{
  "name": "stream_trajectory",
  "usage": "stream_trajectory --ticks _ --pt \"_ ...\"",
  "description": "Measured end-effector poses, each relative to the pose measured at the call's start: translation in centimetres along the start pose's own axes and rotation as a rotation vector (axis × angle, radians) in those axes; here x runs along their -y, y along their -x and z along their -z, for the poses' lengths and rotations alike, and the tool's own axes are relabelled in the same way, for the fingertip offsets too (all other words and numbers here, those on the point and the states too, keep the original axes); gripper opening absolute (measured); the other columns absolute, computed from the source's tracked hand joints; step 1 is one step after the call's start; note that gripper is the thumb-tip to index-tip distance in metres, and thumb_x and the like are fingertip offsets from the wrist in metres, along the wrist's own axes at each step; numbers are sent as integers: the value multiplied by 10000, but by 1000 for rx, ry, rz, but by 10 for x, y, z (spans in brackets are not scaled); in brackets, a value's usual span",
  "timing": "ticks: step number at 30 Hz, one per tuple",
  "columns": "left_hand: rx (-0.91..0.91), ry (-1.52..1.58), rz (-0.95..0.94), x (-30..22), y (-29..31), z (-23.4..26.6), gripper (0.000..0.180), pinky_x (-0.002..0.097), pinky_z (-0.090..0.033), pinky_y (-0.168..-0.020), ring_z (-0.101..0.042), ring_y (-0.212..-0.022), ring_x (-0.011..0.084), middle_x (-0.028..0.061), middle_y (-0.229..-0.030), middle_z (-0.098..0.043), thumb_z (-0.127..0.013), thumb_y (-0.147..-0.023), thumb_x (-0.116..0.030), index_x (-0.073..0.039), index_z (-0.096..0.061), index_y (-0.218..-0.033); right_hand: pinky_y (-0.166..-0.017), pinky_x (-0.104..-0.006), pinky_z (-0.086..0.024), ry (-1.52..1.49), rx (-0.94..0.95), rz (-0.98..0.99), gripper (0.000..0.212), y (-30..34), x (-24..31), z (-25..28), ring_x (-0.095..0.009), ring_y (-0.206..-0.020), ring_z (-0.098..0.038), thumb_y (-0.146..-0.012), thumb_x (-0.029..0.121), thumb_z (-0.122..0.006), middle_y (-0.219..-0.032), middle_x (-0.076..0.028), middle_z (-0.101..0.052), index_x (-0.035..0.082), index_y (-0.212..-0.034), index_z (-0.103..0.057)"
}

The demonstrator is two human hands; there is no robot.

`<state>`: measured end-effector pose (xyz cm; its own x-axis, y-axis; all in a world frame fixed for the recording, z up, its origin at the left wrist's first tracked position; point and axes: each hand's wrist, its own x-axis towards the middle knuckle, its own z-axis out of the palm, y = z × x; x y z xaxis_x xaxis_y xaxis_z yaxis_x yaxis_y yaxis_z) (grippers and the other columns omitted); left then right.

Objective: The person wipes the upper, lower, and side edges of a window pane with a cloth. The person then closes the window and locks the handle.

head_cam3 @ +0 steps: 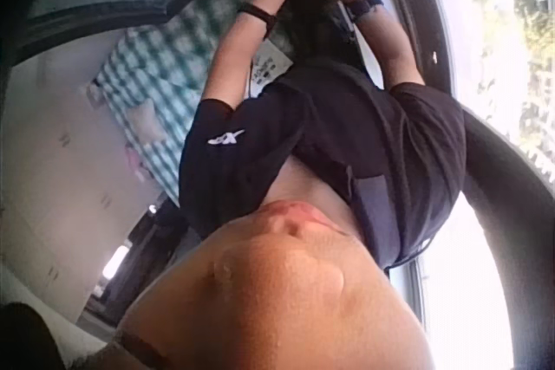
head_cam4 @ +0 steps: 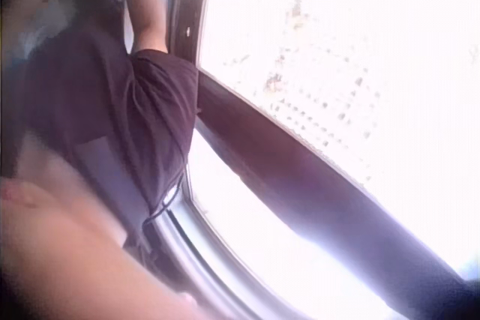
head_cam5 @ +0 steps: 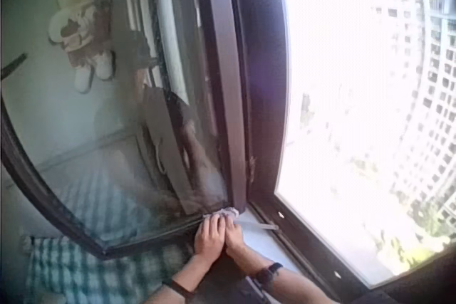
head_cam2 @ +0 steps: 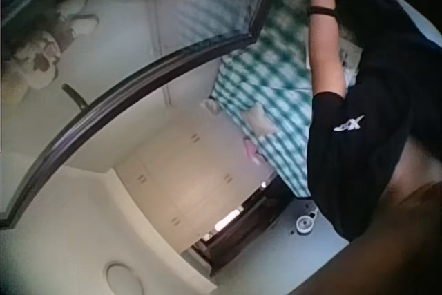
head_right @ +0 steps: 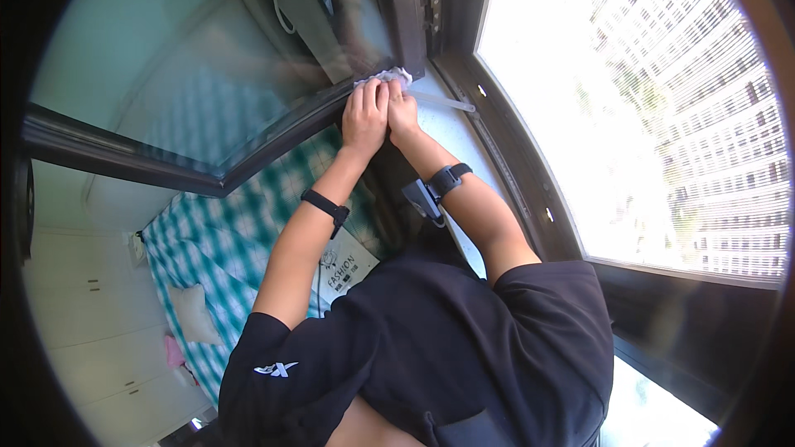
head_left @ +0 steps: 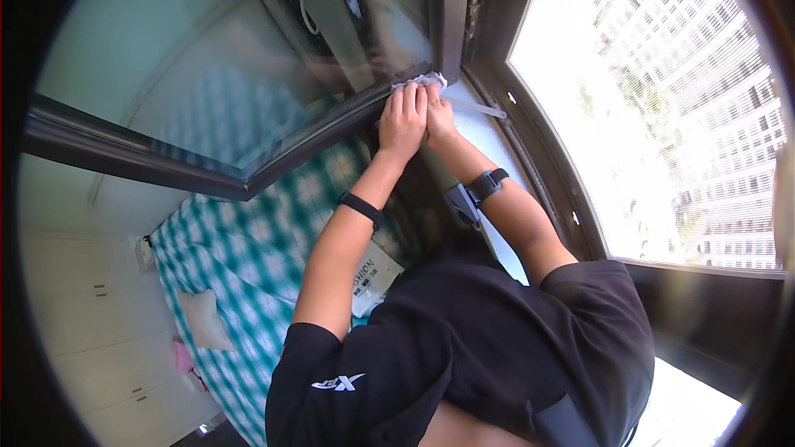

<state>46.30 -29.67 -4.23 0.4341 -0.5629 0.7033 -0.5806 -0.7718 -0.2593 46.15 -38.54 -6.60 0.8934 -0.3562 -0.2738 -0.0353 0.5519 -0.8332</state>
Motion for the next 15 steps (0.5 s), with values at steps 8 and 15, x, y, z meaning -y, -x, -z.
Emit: stream_trajectory --ticks 8,15 --pt "85 150 21 -3 5 15 370 354 -472 -974 -553 -1125 255 96 -1187 -585 -564 -848 -126 -7 -590 -1198 -661 -326 -509 122 -121 58 485 2 2 3 -181 -747 -635 -981 389 -560 -829 -113 -695 -78 -926 -678" --pt "57 297 96 9 16 25 343 419 -470 -935 -577 -1071 302 101 -1119 -594 -718 -747 -97 -44 -615 -1070 -614 -298 -547 111 144 -159 276 4 -11 23 -187 -710 -663 -977 242 -583 -849 -93 -676 -25 -945 -641"
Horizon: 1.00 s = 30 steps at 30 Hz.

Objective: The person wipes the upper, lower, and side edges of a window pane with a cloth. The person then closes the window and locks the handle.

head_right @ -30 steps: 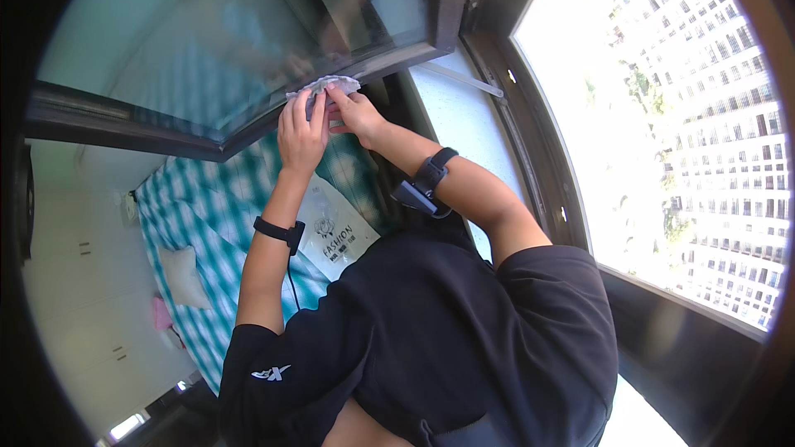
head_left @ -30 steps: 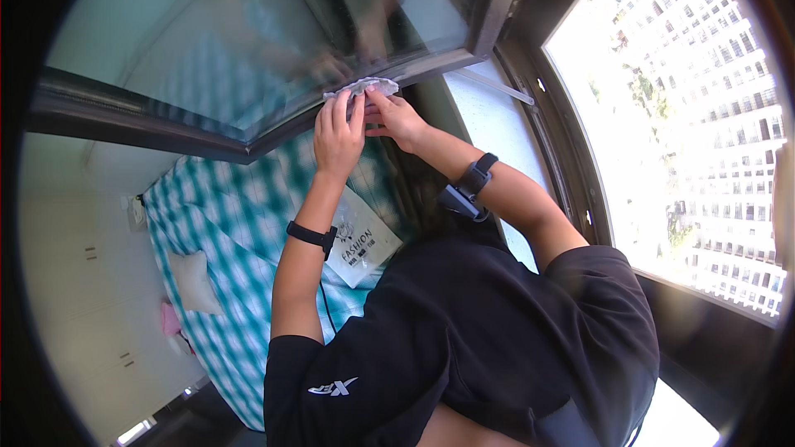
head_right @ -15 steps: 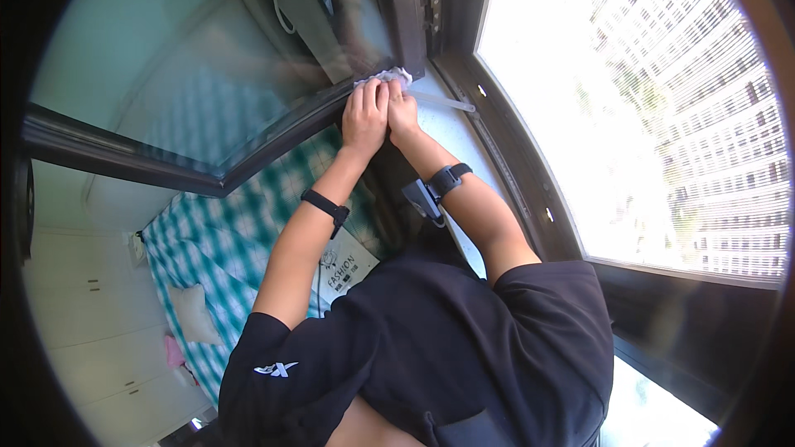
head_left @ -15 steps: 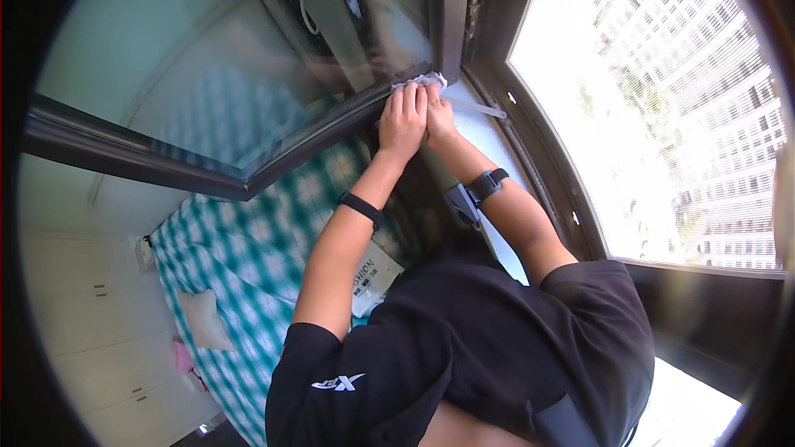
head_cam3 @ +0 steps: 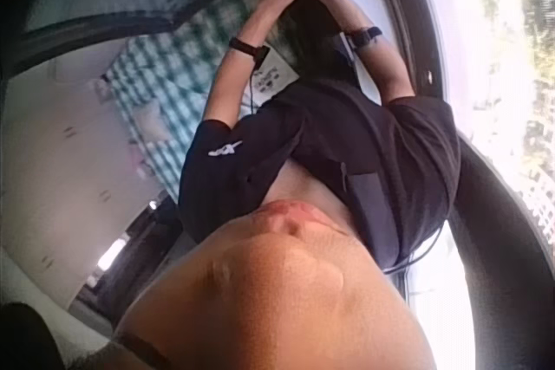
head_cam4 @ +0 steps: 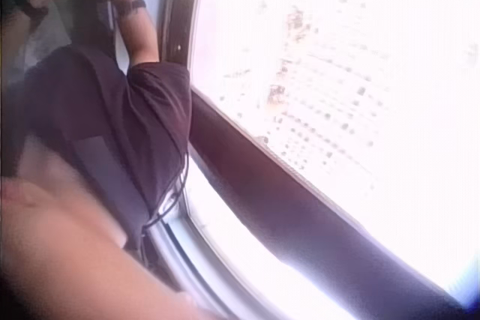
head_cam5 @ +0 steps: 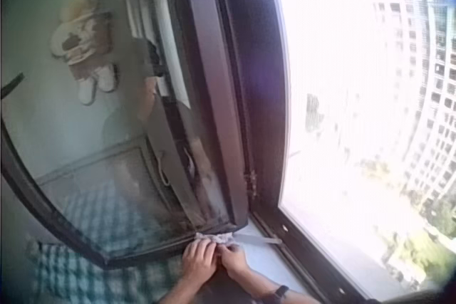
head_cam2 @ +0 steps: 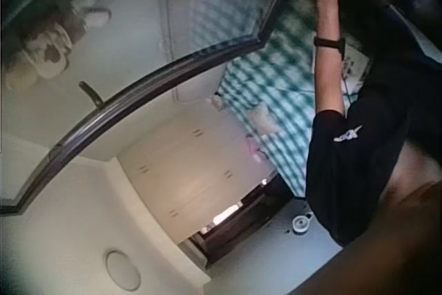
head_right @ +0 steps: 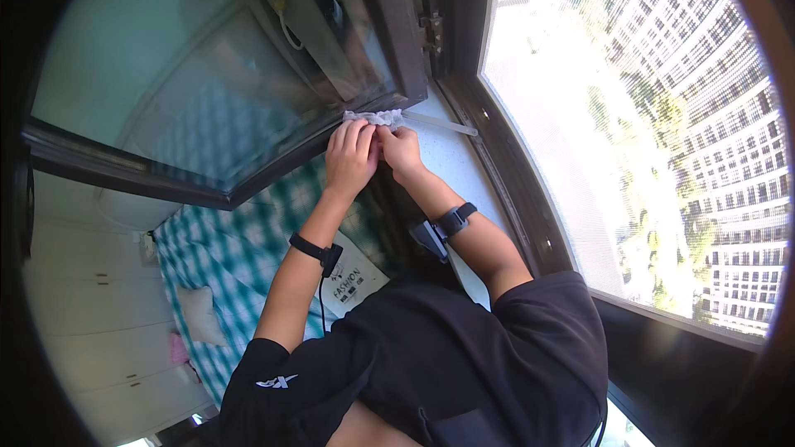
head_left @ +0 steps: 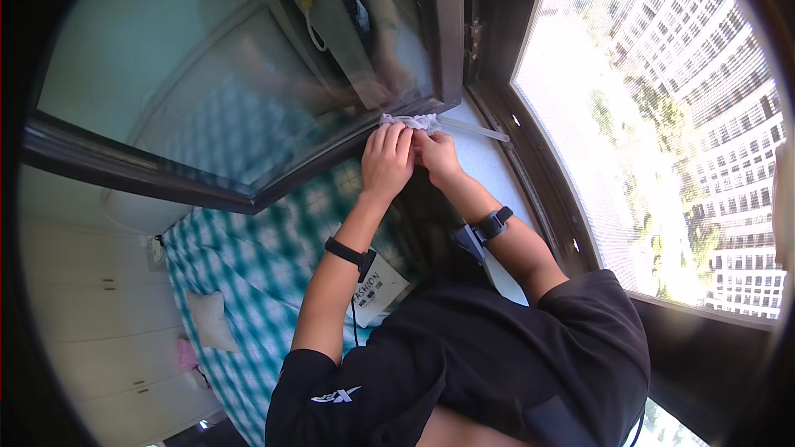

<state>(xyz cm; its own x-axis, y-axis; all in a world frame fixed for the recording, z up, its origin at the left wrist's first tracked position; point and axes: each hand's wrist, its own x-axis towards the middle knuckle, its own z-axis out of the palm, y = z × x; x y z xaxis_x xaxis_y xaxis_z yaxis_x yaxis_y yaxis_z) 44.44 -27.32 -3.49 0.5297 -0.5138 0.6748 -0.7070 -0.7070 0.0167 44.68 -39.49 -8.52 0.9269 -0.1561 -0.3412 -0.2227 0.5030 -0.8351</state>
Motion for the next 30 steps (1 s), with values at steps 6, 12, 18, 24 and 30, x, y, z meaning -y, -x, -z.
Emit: stream_trajectory --ticks 6,12,18,24,30 --pt "39 0 -31 -2 2 -3 340 422 -478 -917 -584 -1060 298 100 -1117 -593 -694 -768 -76 -50 -628 -1100 -569 -326 -585 -91 -175 110 207 6 21 -3 -206 -720 -685 -946 118 -612 -854 -145 -675 -79 -884 -601" --pt "39 -52 -78 -5 -14 -21 350 402 -494 -932 -576 -1117 285 112 -1206 -588 -638 -838 -91 -30 -612 -1182 -532 -293 -565 -111 -238 200 186 -1 28 13 -188 -657 -686 -934 97 -642 -828 -139 -686 -79 -892 -598" --pt "68 45 -92 -16 -32 -35 394 400 -487 -970 -567 -1144 305 155 -1273 -577 -598 -859 -84 -14 -580 -1246 -537 -266 -540 -169 -267 186 209 0 35 17 -164 -660 -678 -950 150 -643 -820 -113 -687 -53 -920 -604" --pt "119 257 -91 -16 -38 -39 349 418 -471 -1010 -552 -1185 342 164 -1213 -571 -597 -841 -75 1 -580 -1180 -588 -251 -541 -223 -303 198 166 7 23 22 -137 -691 -661 -975 148 -603 -859 -83 -685 -17 -994 -596" --pt "178 367 -190 -7 -50 -38 264 401 -480 -983 -566 -1143 335 150 -1089 -579 -595 -805 -51 -9 -568 -1065 -681 -260 -555 -134 -346 457 114 6 23 20 -131 -828 -647 -979 112 -587 -940 -74 -659 8 -1016 -561"
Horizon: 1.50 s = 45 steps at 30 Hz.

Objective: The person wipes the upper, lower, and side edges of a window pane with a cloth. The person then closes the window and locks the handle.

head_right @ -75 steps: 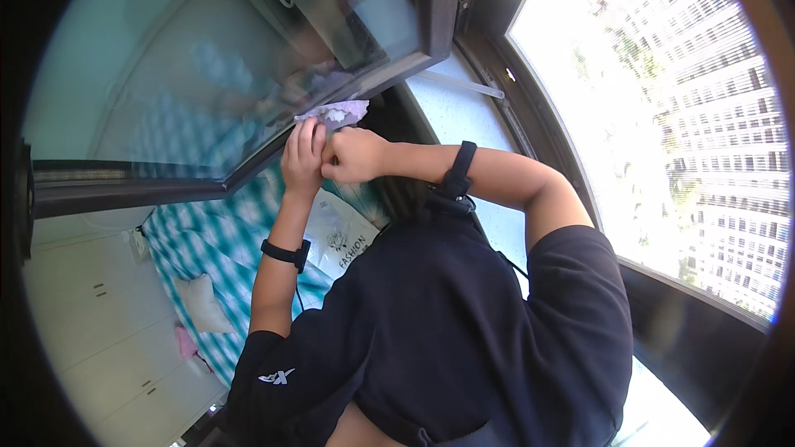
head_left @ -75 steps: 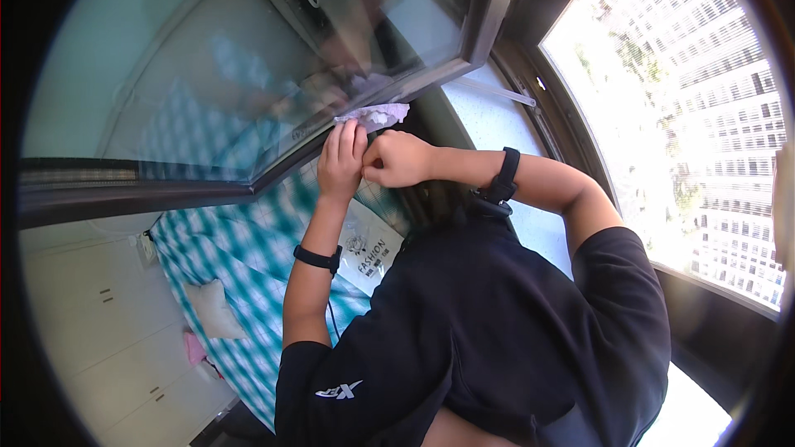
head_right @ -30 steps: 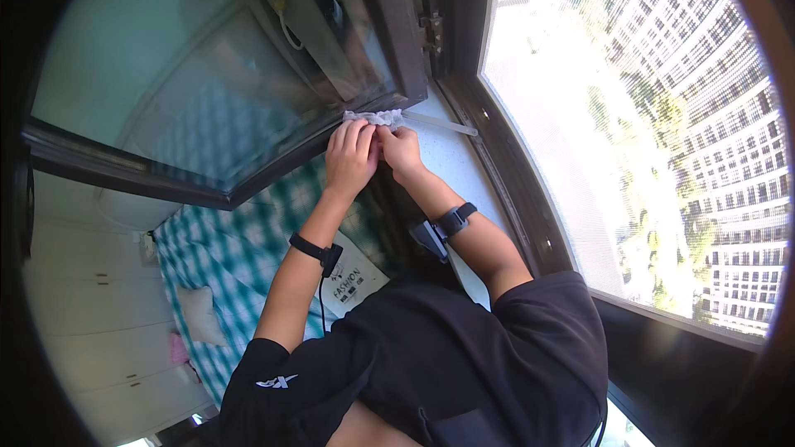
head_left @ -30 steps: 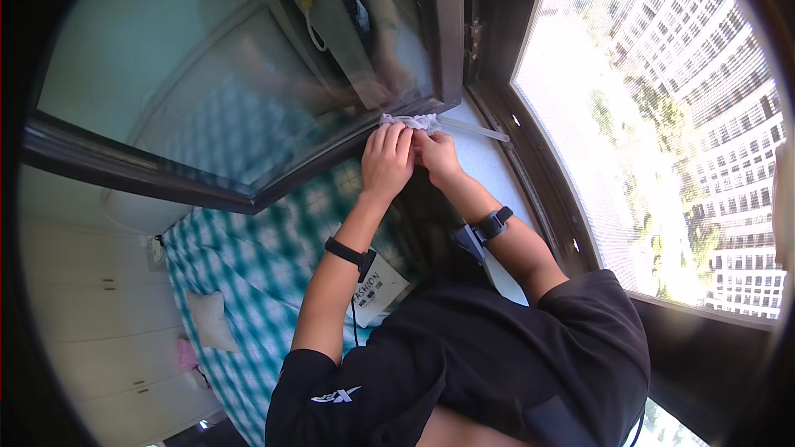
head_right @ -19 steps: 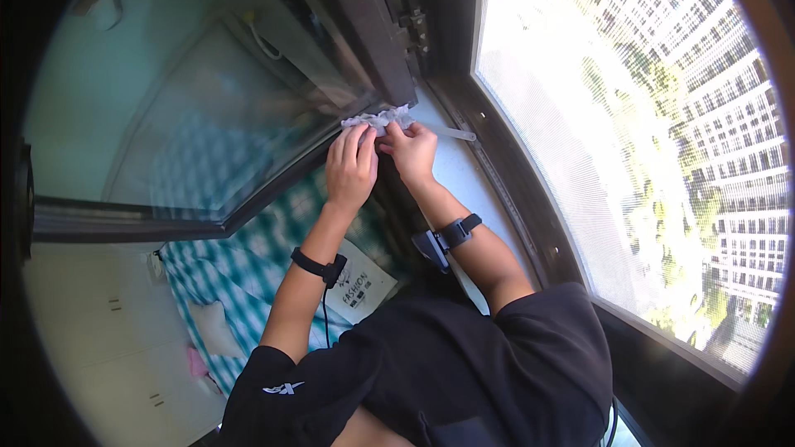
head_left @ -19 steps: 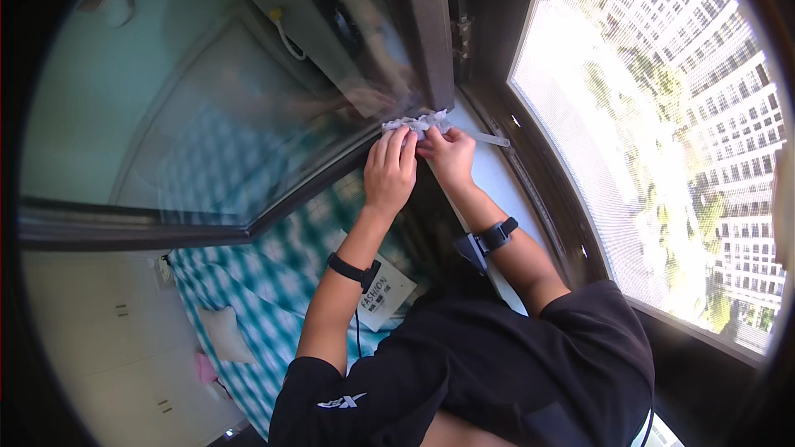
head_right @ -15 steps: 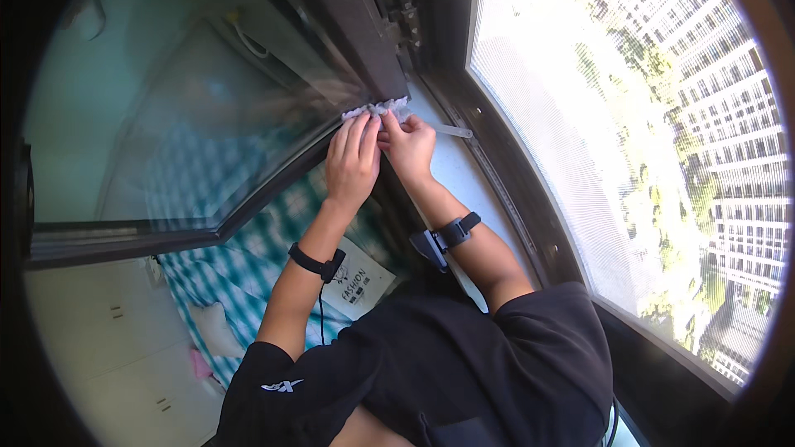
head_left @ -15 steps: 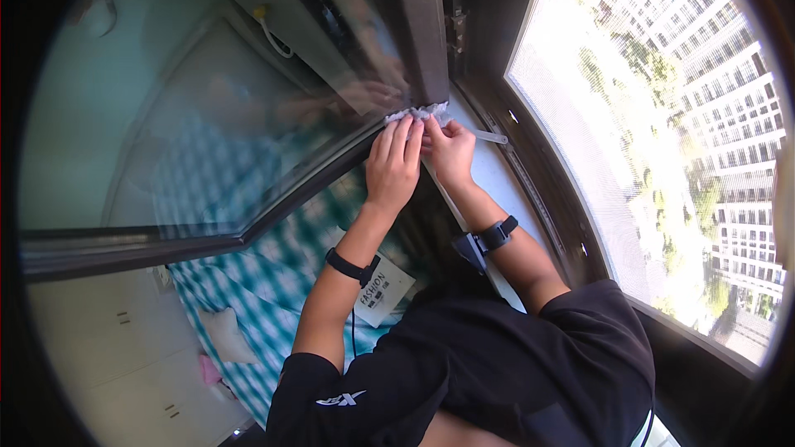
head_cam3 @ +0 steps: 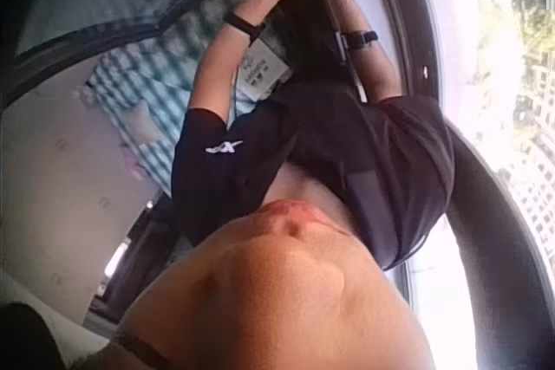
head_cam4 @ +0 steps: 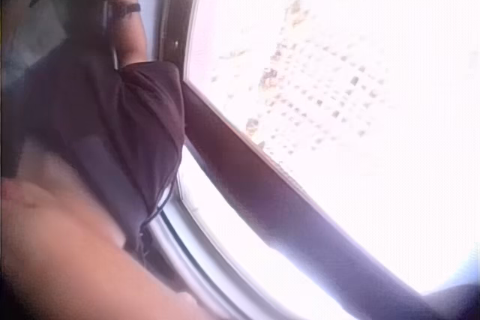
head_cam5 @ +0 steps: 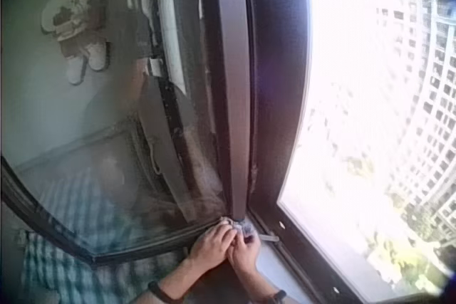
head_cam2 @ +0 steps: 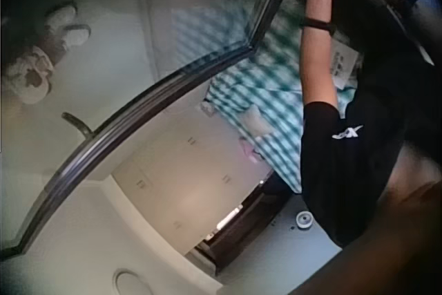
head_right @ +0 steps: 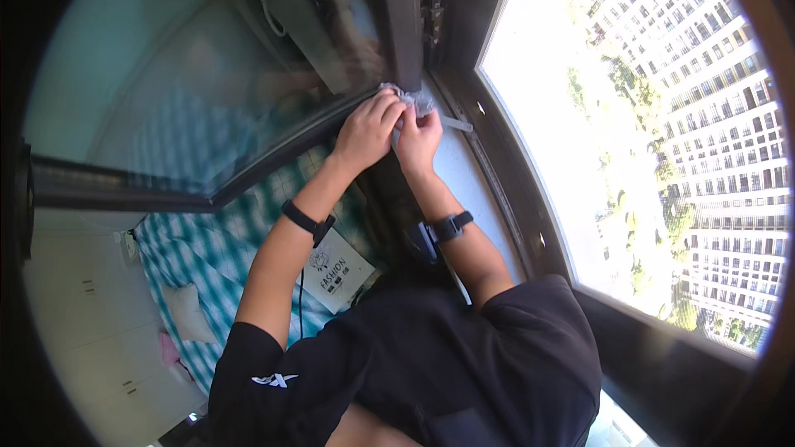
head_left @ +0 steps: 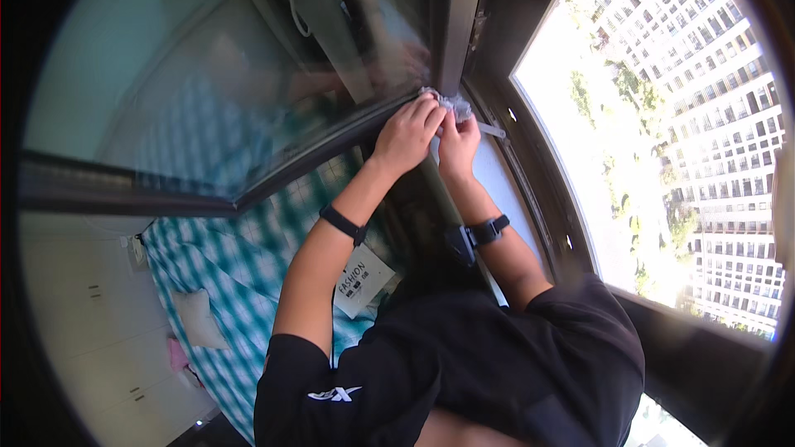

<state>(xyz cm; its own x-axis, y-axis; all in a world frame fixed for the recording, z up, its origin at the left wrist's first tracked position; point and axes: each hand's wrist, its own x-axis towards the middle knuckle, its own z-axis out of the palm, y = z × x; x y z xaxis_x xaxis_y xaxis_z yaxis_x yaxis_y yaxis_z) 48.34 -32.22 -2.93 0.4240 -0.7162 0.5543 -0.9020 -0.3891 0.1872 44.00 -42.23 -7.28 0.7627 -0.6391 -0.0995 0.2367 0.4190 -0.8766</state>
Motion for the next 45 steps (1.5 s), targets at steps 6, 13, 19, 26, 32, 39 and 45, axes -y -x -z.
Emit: stream_trajectory --ticks 6,13,19,26,32,39,45 --pt "-88 -162 91 -19 11 -1 412 418 -448 -1017 -525 -1222 348 171 -1269 -543 -595 -789 -33 6 -534 -1195 -786 -337 -520 229 16 504 191 -12 9 -12 -175 -865 -622 -932 122 -652 -972 -108 -666 -9 -1051 -580" --pt "24 -461 268 -35 29 -13 596 420 -324 -1100 -447 -1325 320 192 -1443 -428 -571 -832 -103 48 -413 -1386 -870 -426 -452 545 2 571 412 -21 -11 -20 -352 -980 -577 -882 193 -685 -1083 -222 -584 -30 -1166 -486" --pt "10 -401 244 -22 40 -2 657 407 -390 -1041 -483 -1288 322 206 -1446 -411 -589 -788 -100 95 -401 -1387 -948 -443 -399 605 119 753 456 -33 -6 -36 -404 -1050 -508 -888 149 -589 -1141 -240 -516 -39 -1256 -395" --pt "-212 -117 54 -34 -7 31 810 497 -397 -1066 -392 -1311 508 328 -1493 -278 -598 -752 -5 -19 -262 -1488 -1098 -502 -309 714 -3 982 723 -67 35 -65 -527 -1322 -335 -887 214 -597 -1479 -353 -275 -129 -1410 -235" --pt "-426 120 -33 -36 -62 64 817 528 -312 -1122 -261 -1395 537 372 -1522 -178 -619 -746 33 -44 -273 -1482 -1146 -527 -267 778 32 1288 769 -81 128 -110 -564 -1372 -263 -905 208 -583 -1480 -409 -222 -164 -1438 -173" --pt "-589 167 -166 -43 -102 117 763 529 -359 -1090 -352 -1348 527 355 -1507 -238 -620 -780 -20 -24 -284 -1465 -1151 -516 -270 739 43 1597 723 -91 252 -167 -559 -1382 -247 -924 158 -557 -1464 -425 -224 -190 -1422 -166" --pt "-651 172 -170 -33 -82 114 633 514 -381 -1083 -391 -1337 498 345 -1473 -321 -623 -790 -23 24 -361 -1365 -1162 -494 -263 714 71 1686 726 -108 329 -216 -528 -1395 -249 -946 192 -533 -1475 -404 -220 -183 -1434 -148"
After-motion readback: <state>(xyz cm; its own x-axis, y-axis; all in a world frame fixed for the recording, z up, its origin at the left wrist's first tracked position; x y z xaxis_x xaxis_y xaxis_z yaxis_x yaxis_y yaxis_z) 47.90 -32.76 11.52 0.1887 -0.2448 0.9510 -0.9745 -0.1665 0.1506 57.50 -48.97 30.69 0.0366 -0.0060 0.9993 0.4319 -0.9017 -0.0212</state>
